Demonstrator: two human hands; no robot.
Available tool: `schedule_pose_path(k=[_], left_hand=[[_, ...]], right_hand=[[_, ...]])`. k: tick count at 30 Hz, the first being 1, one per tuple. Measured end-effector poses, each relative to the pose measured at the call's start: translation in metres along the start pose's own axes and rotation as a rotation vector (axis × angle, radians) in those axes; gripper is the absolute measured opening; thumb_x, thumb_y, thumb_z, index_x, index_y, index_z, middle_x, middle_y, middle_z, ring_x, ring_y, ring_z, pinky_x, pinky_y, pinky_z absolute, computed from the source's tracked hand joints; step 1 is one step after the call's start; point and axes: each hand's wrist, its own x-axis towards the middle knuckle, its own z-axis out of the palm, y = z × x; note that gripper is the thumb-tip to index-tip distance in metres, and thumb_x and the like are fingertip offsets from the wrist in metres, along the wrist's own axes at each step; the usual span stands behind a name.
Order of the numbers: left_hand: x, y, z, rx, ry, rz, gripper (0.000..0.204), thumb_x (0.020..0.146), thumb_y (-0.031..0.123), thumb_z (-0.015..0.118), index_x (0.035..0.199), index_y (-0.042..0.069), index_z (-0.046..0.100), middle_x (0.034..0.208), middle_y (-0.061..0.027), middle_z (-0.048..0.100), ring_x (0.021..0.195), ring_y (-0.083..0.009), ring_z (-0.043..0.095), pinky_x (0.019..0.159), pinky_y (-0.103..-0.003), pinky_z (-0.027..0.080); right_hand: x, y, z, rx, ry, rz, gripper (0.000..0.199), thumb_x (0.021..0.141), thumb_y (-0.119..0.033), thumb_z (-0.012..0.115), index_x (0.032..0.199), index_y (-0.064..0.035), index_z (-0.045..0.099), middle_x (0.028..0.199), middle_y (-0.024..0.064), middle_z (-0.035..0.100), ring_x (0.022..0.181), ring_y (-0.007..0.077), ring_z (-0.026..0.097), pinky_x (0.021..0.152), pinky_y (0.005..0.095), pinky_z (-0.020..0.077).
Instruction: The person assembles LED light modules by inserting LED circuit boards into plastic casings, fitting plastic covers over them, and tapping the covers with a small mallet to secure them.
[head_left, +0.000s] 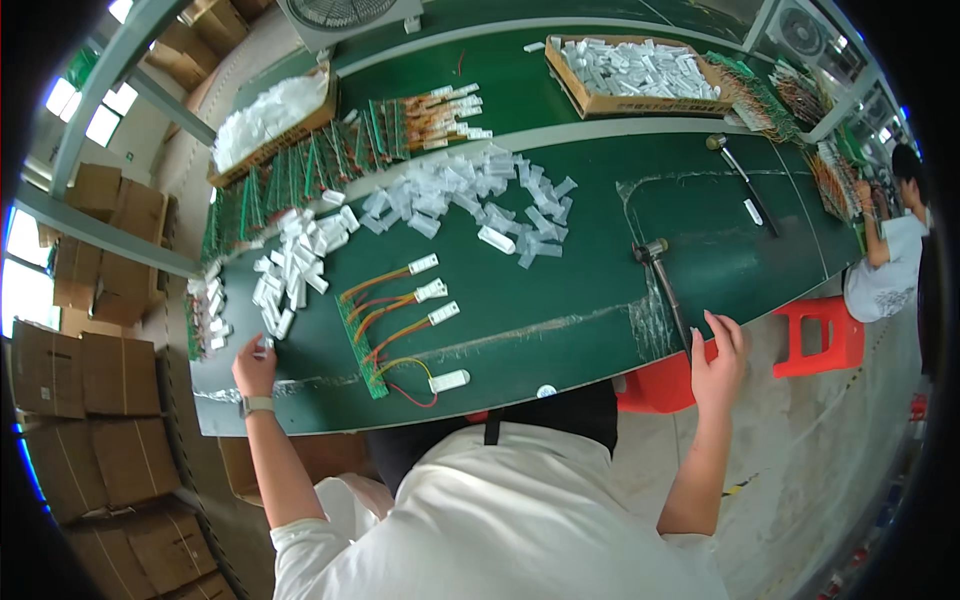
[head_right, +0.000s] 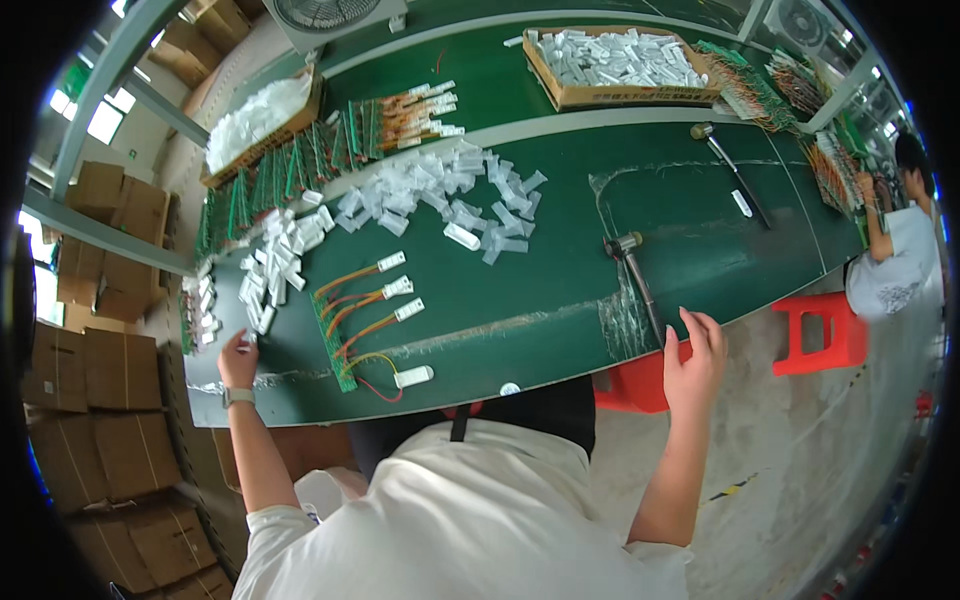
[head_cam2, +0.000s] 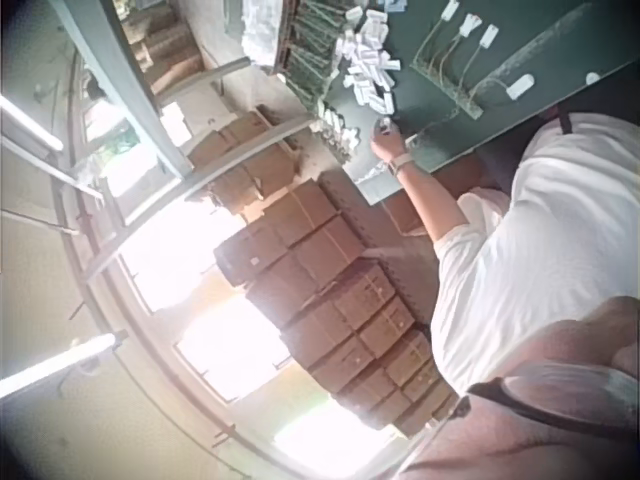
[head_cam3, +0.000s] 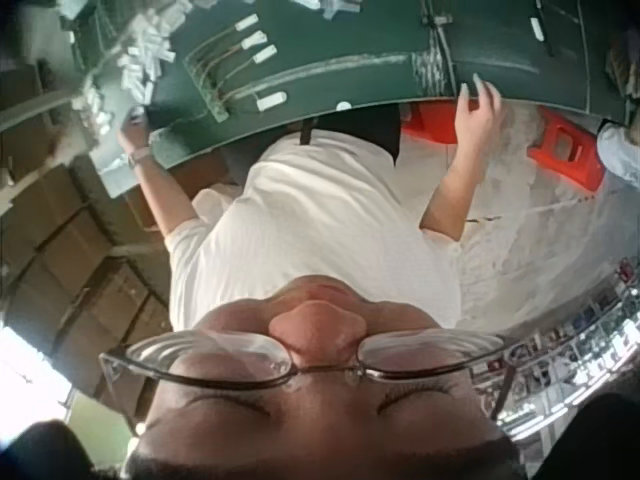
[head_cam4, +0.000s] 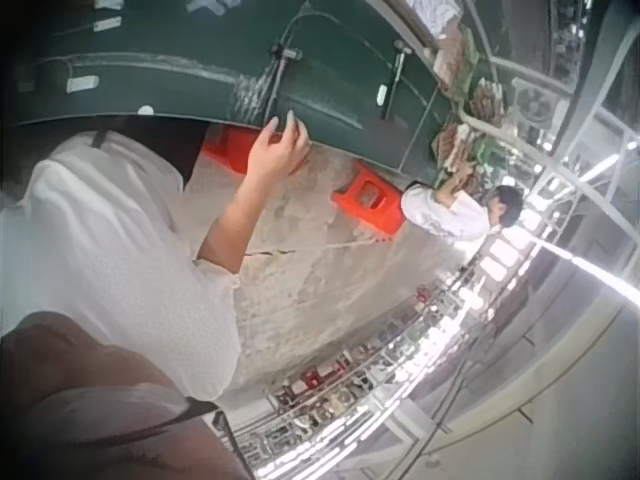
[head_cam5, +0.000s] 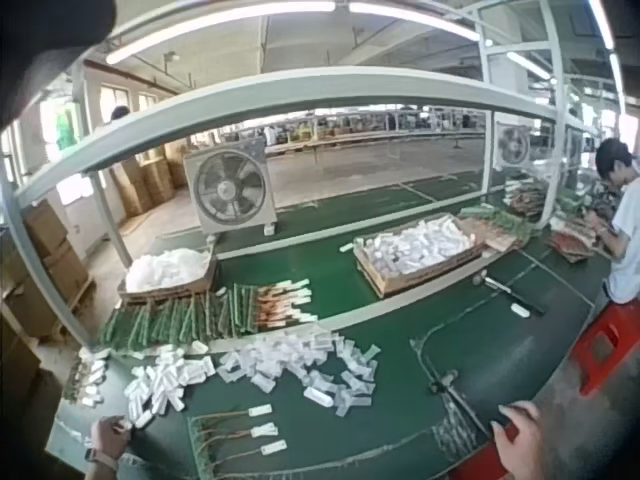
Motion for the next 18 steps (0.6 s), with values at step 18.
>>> schedule_pose_path(k=[18], left_hand=[[-0.148, 0.231, -0.048, -0.93, -0.319, 0.303, 0.019, 0.081, -0.009, 0.079, 0.096, 0.002, 0.076, 0.103, -0.01, 0.078, 0.1, -0.0224, 0.071, 0.09, -0.037, 0.055]], right_hand=[[-0.031, -0.203, 0.061, 1.059, -0.724, -0.413, 0.039, 0.094, -0.014, 0.08, 0.132, -0.0086, 0.073, 0.128, 0.0125, 0.07, 0.113, 0.032, 0.07, 0.094, 0.0403, 0.0577]])
